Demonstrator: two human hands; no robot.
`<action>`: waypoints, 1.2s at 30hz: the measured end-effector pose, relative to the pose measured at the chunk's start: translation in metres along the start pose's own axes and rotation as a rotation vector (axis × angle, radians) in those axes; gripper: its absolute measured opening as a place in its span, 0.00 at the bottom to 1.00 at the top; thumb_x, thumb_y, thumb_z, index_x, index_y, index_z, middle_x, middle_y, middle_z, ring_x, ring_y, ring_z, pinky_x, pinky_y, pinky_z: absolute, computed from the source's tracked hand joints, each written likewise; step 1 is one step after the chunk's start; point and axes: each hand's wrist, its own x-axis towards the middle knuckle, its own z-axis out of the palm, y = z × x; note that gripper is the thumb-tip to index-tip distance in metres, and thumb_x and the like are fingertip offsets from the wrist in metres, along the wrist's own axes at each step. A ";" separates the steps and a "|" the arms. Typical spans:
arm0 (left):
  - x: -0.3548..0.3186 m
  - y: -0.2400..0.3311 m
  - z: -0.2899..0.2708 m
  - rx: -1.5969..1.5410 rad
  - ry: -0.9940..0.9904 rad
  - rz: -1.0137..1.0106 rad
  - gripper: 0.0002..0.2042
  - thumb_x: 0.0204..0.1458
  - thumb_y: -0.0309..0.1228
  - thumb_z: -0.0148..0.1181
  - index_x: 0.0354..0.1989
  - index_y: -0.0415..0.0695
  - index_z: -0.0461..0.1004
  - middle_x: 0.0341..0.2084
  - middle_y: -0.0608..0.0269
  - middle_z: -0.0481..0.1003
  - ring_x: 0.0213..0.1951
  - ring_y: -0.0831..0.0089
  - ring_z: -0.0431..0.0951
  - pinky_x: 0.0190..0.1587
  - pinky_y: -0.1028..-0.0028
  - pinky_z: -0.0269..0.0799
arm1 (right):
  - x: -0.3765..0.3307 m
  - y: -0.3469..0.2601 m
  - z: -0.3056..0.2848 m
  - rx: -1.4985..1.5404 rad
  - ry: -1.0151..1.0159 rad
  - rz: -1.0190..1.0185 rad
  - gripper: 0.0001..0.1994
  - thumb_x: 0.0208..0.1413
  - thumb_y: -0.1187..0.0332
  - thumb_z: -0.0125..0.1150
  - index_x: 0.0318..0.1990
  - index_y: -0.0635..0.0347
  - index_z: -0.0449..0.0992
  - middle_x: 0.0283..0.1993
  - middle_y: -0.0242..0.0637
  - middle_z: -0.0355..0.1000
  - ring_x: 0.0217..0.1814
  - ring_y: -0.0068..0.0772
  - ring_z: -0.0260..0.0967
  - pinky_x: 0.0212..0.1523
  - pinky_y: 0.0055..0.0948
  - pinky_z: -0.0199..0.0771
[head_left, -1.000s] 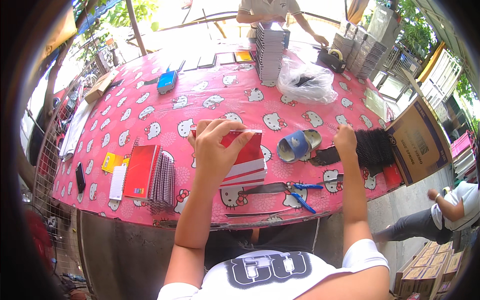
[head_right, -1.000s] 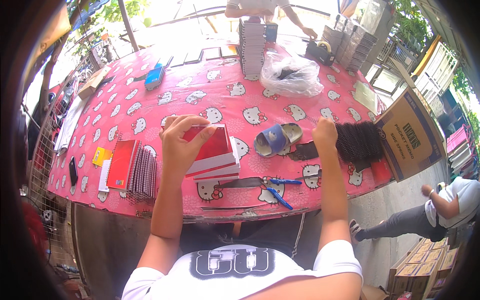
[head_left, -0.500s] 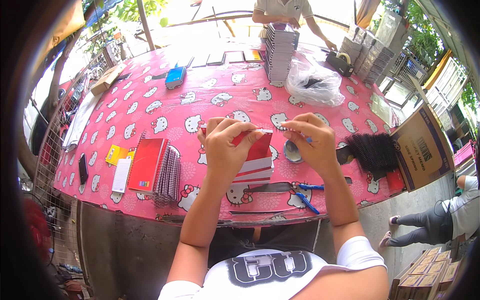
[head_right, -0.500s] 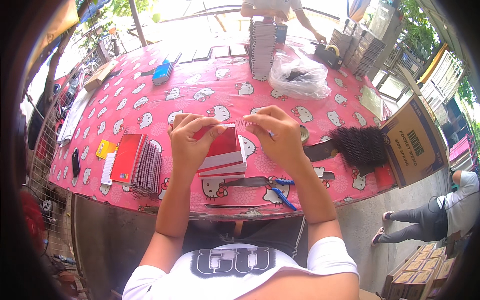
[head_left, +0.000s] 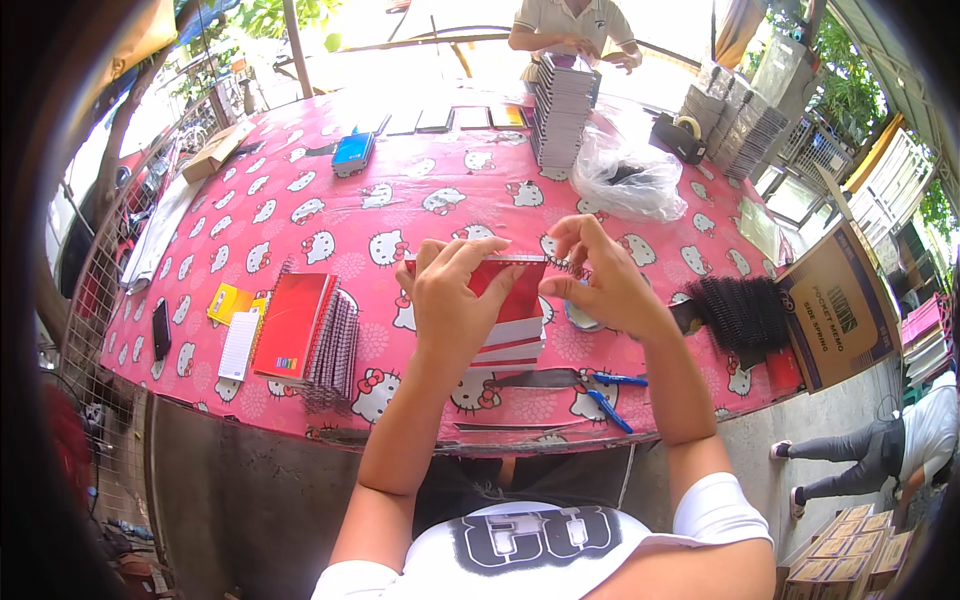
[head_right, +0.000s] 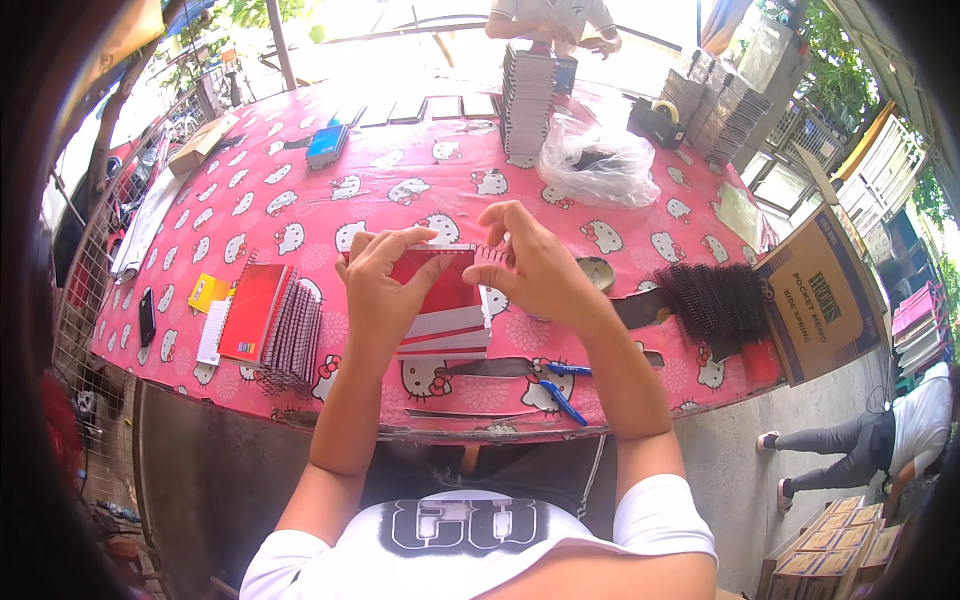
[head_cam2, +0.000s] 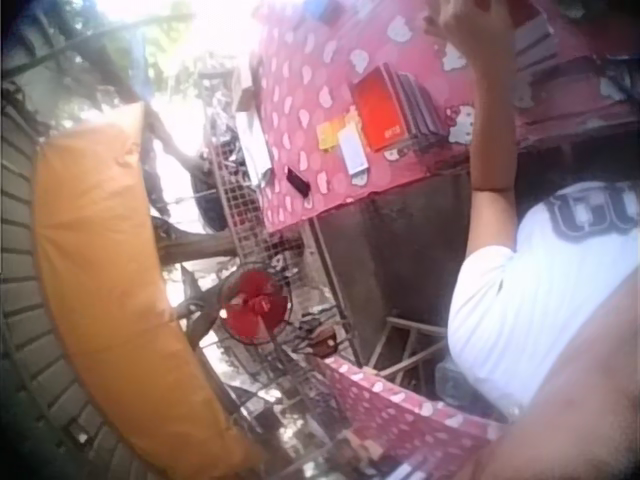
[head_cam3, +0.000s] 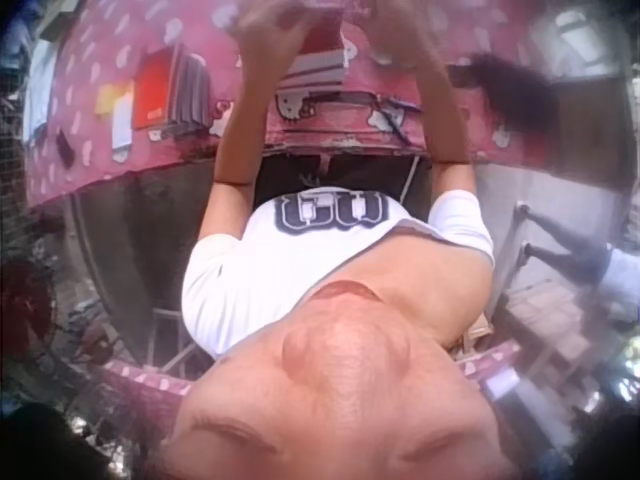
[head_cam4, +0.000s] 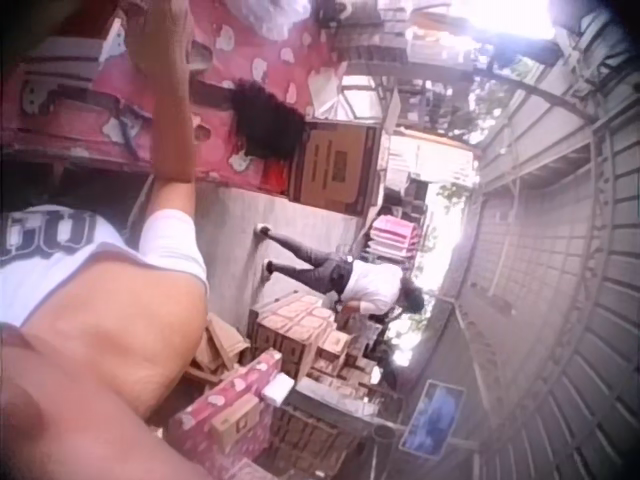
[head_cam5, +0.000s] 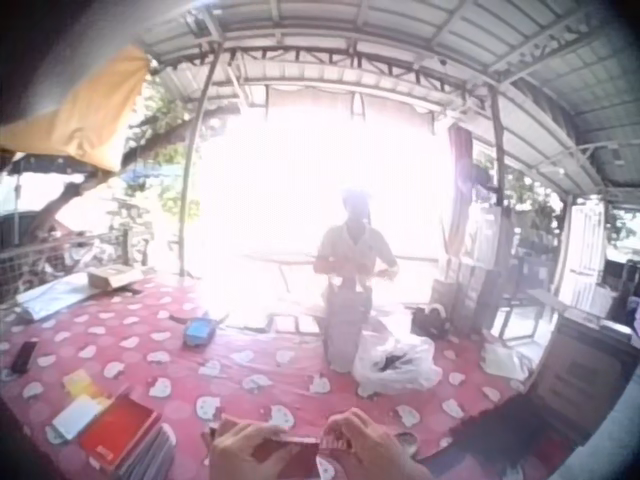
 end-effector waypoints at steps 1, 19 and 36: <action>0.000 -0.001 -0.001 -0.002 -0.019 0.004 0.12 0.40 0.38 0.71 0.34 0.53 0.80 0.31 0.76 0.78 0.40 0.75 0.69 0.51 0.63 0.52 | -0.001 0.000 0.003 -0.095 0.056 -0.097 0.06 0.55 0.69 0.59 0.36 0.60 0.75 0.32 0.34 0.72 0.31 0.32 0.70 0.32 0.33 0.69; 0.000 -0.003 -0.003 -0.054 -0.039 0.008 0.10 0.38 0.33 0.72 0.31 0.51 0.81 0.29 0.74 0.78 0.39 0.75 0.70 0.49 0.65 0.57 | 0.008 -0.006 0.011 -0.343 -0.010 -0.254 0.07 0.53 0.72 0.58 0.40 0.60 0.75 0.36 0.40 0.73 0.34 0.42 0.71 0.35 0.35 0.71; 0.009 -0.012 -0.007 -0.169 -0.068 0.104 0.13 0.33 0.36 0.74 0.27 0.46 0.79 0.27 0.67 0.77 0.40 0.68 0.73 0.46 0.64 0.63 | 0.010 0.119 -0.058 -0.029 0.084 0.035 0.26 0.44 0.64 0.67 0.51 0.67 0.68 0.39 0.48 0.75 0.41 0.44 0.75 0.41 0.37 0.73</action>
